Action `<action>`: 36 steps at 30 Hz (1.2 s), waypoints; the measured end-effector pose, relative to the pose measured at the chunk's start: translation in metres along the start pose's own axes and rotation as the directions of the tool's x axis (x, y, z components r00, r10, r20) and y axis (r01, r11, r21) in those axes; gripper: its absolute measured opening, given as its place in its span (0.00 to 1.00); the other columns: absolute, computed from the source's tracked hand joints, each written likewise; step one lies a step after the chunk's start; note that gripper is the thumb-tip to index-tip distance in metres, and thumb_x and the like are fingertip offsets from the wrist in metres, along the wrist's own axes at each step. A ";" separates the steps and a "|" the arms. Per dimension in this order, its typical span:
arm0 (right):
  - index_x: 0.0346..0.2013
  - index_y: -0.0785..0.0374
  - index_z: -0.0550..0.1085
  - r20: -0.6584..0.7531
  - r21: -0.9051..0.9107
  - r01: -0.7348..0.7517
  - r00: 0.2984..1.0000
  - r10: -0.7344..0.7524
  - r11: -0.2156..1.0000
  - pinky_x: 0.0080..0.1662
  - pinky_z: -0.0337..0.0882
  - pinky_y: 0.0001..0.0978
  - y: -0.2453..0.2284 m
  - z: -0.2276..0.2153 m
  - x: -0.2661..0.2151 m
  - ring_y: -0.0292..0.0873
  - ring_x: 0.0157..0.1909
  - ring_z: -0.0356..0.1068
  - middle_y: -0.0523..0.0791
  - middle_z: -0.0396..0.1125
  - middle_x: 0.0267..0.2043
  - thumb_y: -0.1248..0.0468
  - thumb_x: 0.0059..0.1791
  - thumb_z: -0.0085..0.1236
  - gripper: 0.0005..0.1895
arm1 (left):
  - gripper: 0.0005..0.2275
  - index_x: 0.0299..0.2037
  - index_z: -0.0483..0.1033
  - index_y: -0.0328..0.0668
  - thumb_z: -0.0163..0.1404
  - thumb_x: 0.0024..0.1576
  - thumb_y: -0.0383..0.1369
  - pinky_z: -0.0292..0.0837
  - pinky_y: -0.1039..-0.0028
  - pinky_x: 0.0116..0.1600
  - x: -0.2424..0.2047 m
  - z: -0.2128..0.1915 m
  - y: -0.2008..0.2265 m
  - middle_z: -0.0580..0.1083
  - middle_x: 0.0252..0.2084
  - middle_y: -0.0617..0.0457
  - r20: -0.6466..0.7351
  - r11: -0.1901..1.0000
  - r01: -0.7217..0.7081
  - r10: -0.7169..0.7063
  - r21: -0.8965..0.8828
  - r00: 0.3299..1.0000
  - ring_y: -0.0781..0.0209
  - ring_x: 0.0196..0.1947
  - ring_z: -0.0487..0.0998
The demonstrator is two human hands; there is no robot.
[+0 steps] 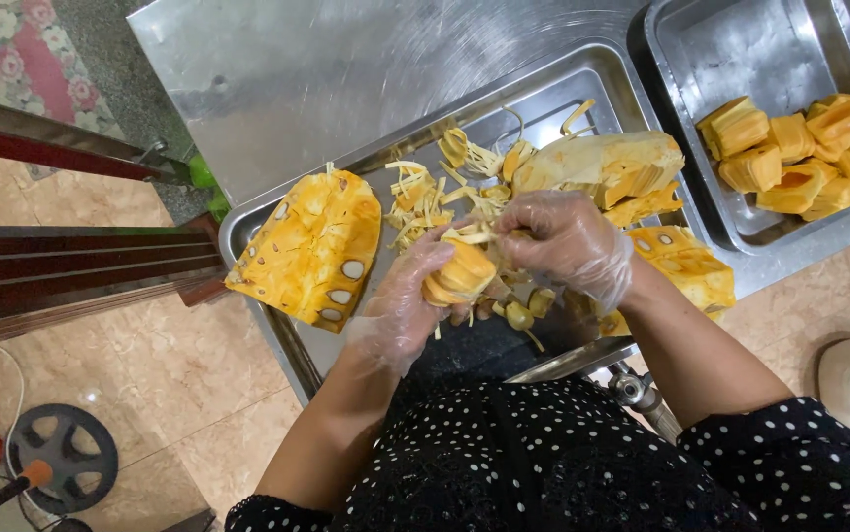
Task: Peeling and extracting fruit pods from a jackfruit by hand and placing them on a tray
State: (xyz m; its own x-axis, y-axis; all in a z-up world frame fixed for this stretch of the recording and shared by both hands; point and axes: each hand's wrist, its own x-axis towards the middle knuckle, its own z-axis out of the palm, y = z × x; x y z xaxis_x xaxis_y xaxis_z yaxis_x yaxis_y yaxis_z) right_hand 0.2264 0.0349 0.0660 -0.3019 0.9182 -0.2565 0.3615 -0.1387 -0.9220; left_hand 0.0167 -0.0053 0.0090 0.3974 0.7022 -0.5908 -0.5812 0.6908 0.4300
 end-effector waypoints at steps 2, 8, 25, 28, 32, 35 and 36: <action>0.34 0.69 0.81 -0.029 -0.017 0.016 0.999 -0.016 1.000 0.44 0.76 0.40 0.005 -0.006 0.006 0.50 0.32 0.72 0.53 0.73 0.30 0.75 0.47 0.60 0.04 | 0.31 0.69 0.63 0.39 0.58 0.55 0.34 0.77 0.72 0.20 -0.013 0.016 0.014 0.75 0.41 0.41 0.102 0.999 -0.042 0.041 0.010 0.994 0.57 0.28 0.80; 0.33 0.74 0.79 -0.185 -0.247 0.060 0.977 -0.108 0.967 0.39 0.75 0.43 0.023 -0.014 0.010 0.52 0.30 0.72 0.56 0.71 0.31 0.76 0.51 0.60 0.03 | 0.44 0.79 0.49 0.46 0.61 0.52 0.30 0.83 0.73 0.27 -0.022 0.017 0.026 0.76 0.42 0.37 0.357 0.989 -0.148 0.140 -0.005 0.924 0.56 0.31 0.83; 0.61 0.64 0.73 0.125 -0.133 0.191 0.977 -0.174 0.973 0.40 0.76 0.38 -0.024 -0.002 0.001 0.51 0.41 0.75 0.58 0.68 0.54 0.72 0.47 0.57 0.26 | 0.48 0.81 0.45 0.50 0.63 0.51 0.26 0.85 0.72 0.44 -0.019 0.007 0.042 0.71 0.63 0.31 0.371 0.971 -0.222 0.176 0.084 0.912 0.53 0.45 0.83; 0.53 0.67 0.79 0.282 -0.170 0.469 0.866 -0.414 0.866 0.37 0.80 0.36 -0.010 0.002 0.006 0.47 0.31 0.77 0.53 0.76 0.37 0.77 0.47 0.55 0.19 | 0.50 0.81 0.43 0.51 0.64 0.50 0.27 0.84 0.72 0.38 -0.016 0.008 0.038 0.73 0.59 0.29 0.373 0.981 -0.181 0.142 0.069 0.917 0.51 0.41 0.84; 0.40 0.68 0.81 0.251 -0.164 0.417 0.894 -0.371 0.894 0.35 0.79 0.37 -0.014 -0.001 0.015 0.47 0.29 0.77 0.51 0.75 0.29 0.74 0.48 0.58 0.08 | 0.53 0.81 0.36 0.48 0.65 0.51 0.30 0.83 0.74 0.30 -0.016 -0.004 0.033 0.75 0.51 0.27 0.323 0.981 -0.161 0.117 0.113 0.939 0.49 0.34 0.83; 0.37 0.65 0.82 0.210 -0.190 0.255 0.954 -0.215 0.948 0.38 0.78 0.40 -0.009 -0.003 0.014 0.48 0.31 0.78 0.51 0.76 0.29 0.72 0.47 0.59 0.07 | 0.49 0.79 0.40 0.44 0.64 0.52 0.35 0.81 0.73 0.34 -0.020 0.000 0.038 0.75 0.49 0.32 0.125 0.962 -0.156 0.131 0.225 0.983 0.51 0.36 0.79; 0.36 0.65 0.83 0.178 -0.198 0.113 0.981 -0.078 0.974 0.42 0.78 0.45 -0.006 -0.004 0.013 0.51 0.34 0.78 0.52 0.77 0.31 0.71 0.46 0.60 0.07 | 0.45 0.78 0.46 0.43 0.63 0.52 0.38 0.79 0.71 0.37 -0.022 0.004 0.042 0.75 0.48 0.36 -0.026 0.954 -0.122 0.134 0.274 0.991 0.51 0.38 0.77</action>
State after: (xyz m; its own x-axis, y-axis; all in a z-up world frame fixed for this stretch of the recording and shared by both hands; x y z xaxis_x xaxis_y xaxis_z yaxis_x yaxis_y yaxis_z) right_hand 0.2236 0.0496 0.0696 -0.4811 0.8456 -0.2312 0.4928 0.0427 -0.8691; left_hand -0.0137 0.0088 0.0429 0.2971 0.7838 -0.5453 -0.4088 0.6205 0.6692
